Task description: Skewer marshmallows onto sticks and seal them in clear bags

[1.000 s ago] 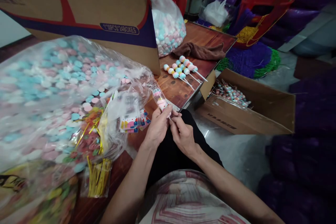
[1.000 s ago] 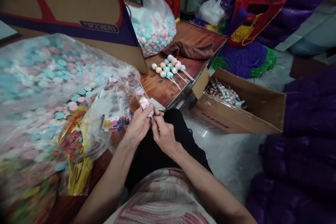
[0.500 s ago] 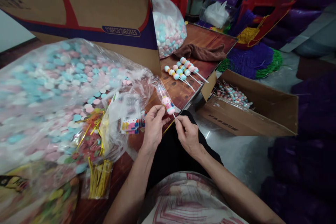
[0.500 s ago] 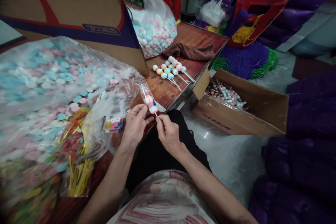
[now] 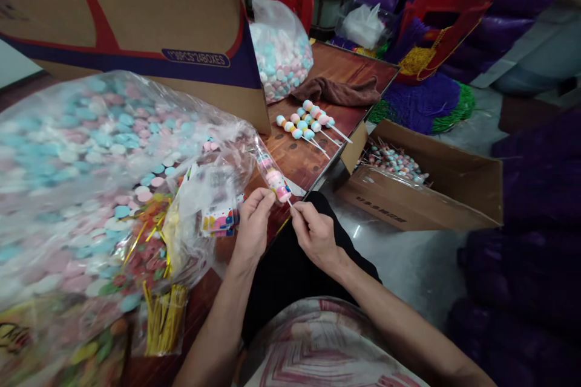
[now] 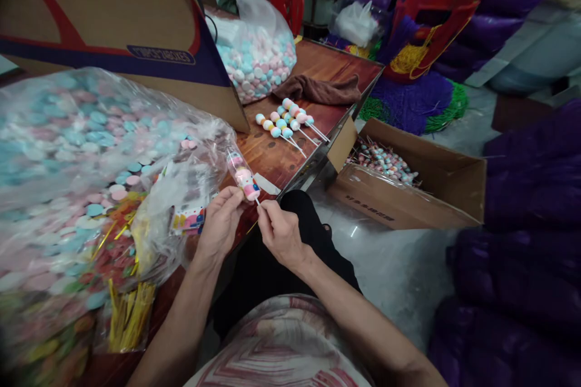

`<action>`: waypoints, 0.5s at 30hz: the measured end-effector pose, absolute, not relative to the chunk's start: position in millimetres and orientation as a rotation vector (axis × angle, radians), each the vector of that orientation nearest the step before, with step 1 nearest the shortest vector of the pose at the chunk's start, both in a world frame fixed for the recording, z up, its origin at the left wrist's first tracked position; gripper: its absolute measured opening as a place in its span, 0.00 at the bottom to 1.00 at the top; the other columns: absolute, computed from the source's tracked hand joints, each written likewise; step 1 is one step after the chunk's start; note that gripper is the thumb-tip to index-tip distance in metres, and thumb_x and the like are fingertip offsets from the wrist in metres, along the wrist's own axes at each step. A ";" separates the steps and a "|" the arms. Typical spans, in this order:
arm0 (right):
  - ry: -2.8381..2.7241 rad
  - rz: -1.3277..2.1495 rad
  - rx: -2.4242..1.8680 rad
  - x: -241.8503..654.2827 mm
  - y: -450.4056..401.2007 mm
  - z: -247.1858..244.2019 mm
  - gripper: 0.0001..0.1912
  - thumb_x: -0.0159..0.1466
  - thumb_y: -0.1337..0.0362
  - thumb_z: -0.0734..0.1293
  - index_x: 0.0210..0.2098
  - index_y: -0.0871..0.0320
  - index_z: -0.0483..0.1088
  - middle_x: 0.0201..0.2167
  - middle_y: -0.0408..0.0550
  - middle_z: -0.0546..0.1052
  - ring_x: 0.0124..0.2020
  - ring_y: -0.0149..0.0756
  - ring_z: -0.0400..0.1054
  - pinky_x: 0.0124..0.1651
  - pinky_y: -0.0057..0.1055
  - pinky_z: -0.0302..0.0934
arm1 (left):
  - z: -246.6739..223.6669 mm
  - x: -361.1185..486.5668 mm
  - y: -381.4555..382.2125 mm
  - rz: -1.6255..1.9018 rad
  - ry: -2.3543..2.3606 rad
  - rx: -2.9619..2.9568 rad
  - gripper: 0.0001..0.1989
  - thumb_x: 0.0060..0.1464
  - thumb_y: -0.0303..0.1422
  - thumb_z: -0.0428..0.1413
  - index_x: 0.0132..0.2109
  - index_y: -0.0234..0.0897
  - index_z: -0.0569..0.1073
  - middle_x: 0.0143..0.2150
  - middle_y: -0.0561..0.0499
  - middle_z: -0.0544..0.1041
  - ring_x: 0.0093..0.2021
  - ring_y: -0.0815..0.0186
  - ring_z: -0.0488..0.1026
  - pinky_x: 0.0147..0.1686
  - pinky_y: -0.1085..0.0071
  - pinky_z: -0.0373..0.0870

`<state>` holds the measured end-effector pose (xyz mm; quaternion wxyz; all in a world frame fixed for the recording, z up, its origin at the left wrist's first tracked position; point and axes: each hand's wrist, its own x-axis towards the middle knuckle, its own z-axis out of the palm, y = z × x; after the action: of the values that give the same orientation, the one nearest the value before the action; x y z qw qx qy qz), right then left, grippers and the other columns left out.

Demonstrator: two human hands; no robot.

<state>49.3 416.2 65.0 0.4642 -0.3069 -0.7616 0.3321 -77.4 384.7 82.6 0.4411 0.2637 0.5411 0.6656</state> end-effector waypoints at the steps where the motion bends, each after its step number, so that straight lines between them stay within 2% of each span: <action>1: -1.865 0.809 -0.763 48.3 415.3 65.3 0.09 0.73 0.68 0.59 0.38 0.58 0.68 0.27 0.43 0.71 0.22 0.28 0.63 0.28 0.25 0.58 | 82.6 -76.3 384.0 1.651 1.349 0.665 0.10 0.57 0.37 0.60 0.31 0.36 0.71 0.30 0.53 0.71 0.33 0.68 0.66 0.39 0.72 0.64; 7: -1.767 0.799 -0.884 41.1 421.0 73.4 0.09 0.72 0.66 0.59 0.36 0.58 0.68 0.24 0.41 0.69 0.21 0.28 0.62 0.26 0.25 0.58 | 78.9 -59.1 370.7 1.534 1.465 0.895 0.10 0.61 0.35 0.55 0.32 0.37 0.70 0.31 0.54 0.69 0.33 0.69 0.65 0.37 0.73 0.63; 10: -1.748 0.850 -0.893 41.3 425.3 77.6 0.09 0.72 0.66 0.59 0.35 0.58 0.67 0.24 0.41 0.69 0.21 0.29 0.62 0.28 0.26 0.58 | 76.9 -59.7 368.6 1.584 1.562 0.888 0.09 0.62 0.36 0.54 0.33 0.37 0.71 0.31 0.53 0.70 0.34 0.69 0.67 0.38 0.73 0.65; 13: -1.694 1.011 -0.904 43.1 424.5 78.6 0.10 0.71 0.63 0.60 0.34 0.57 0.67 0.23 0.40 0.68 0.22 0.29 0.61 0.28 0.26 0.58 | 77.5 -65.7 375.2 1.649 1.683 0.905 0.06 0.60 0.36 0.57 0.39 0.38 0.72 0.35 0.52 0.74 0.37 0.68 0.72 0.42 0.71 0.69; 15: -1.609 1.177 -0.928 43.8 422.2 78.0 0.11 0.71 0.61 0.61 0.33 0.57 0.67 0.21 0.38 0.65 0.20 0.28 0.59 0.26 0.25 0.56 | 78.0 -68.1 381.5 1.659 1.703 0.955 0.08 0.58 0.35 0.59 0.43 0.38 0.72 0.39 0.51 0.77 0.40 0.67 0.74 0.44 0.70 0.70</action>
<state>43.8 422.2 78.0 0.4539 -0.3761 -0.6520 0.4769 -68.1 381.5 78.0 0.2857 0.3572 0.6369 0.6207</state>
